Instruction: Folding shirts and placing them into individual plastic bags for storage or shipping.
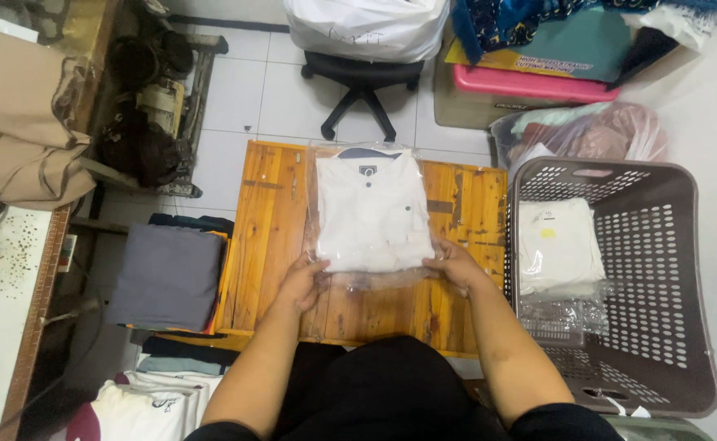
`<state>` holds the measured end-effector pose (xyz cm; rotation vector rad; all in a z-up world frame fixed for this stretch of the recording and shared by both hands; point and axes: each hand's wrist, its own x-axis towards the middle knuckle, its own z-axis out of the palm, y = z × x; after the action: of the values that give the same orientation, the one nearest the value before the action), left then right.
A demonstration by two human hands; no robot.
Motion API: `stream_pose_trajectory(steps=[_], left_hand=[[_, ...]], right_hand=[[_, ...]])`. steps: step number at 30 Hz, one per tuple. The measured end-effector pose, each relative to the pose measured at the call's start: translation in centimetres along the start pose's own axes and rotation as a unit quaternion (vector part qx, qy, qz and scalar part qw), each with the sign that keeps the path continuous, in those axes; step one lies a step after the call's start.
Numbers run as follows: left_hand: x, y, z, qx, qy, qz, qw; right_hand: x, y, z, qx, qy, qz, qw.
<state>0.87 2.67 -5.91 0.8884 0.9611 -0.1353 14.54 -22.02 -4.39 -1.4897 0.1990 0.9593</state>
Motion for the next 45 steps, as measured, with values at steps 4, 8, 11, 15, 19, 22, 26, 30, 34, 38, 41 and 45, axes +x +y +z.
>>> stream_pose_trajectory(steps=[4,8,11,15,19,22,26,30,34,38,41,45], left_hand=[[-2.6,4.2,1.3,-0.11,-0.011,0.085,0.99],[-5.6,8.0,2.7,-0.094,-0.044,0.201,0.974],[-2.2,8.3,1.4,-0.065,-0.066,0.236,0.967],[-6.0,12.5,1.9,-0.077,-0.139,0.25,0.955],[-11.2,15.6,2.2,-0.007,-0.296,0.254,0.921],[-11.6,16.0,1.9,0.121,-0.233,0.267,0.927],[-8.7,14.3,0.9,0.243,-0.107,0.259,0.929],[-8.0,14.3,0.4,0.409,-0.02,0.294,0.864],[-8.1,14.9,0.9,0.418,-0.053,0.376,0.825],[-3.6,12.3,0.6,0.271,-0.145,0.36,0.881],[-4.0,12.2,0.7,0.244,-0.172,0.357,0.885],[-6.0,12.7,0.7,0.195,-0.201,0.286,0.916]], right_hand=[[-2.0,-3.6,0.9,0.114,-0.017,-0.105,0.988],[-2.3,-5.1,0.9,0.1,0.009,-0.193,0.976],[-3.2,-7.3,0.8,0.103,-0.028,-0.239,0.965],[-6.0,-10.5,1.3,0.075,-0.111,-0.306,0.942],[-7.7,-12.3,1.8,-0.092,0.056,-0.323,0.94],[-8.2,-12.2,1.5,-0.188,0.093,-0.371,0.905],[-8.4,-11.2,2.2,-0.223,0.054,-0.427,0.874],[-8.2,-9.7,2.1,-0.155,0.063,-0.336,0.927],[-8.5,-9.7,2.8,-0.133,0.112,-0.338,0.925],[-8.3,-9.1,2.7,-0.13,0.144,-0.349,0.917],[-9.2,-9.2,3.4,-0.111,0.171,-0.357,0.911],[-9.0,-9.1,2.6,-0.052,0.159,-0.37,0.914]])
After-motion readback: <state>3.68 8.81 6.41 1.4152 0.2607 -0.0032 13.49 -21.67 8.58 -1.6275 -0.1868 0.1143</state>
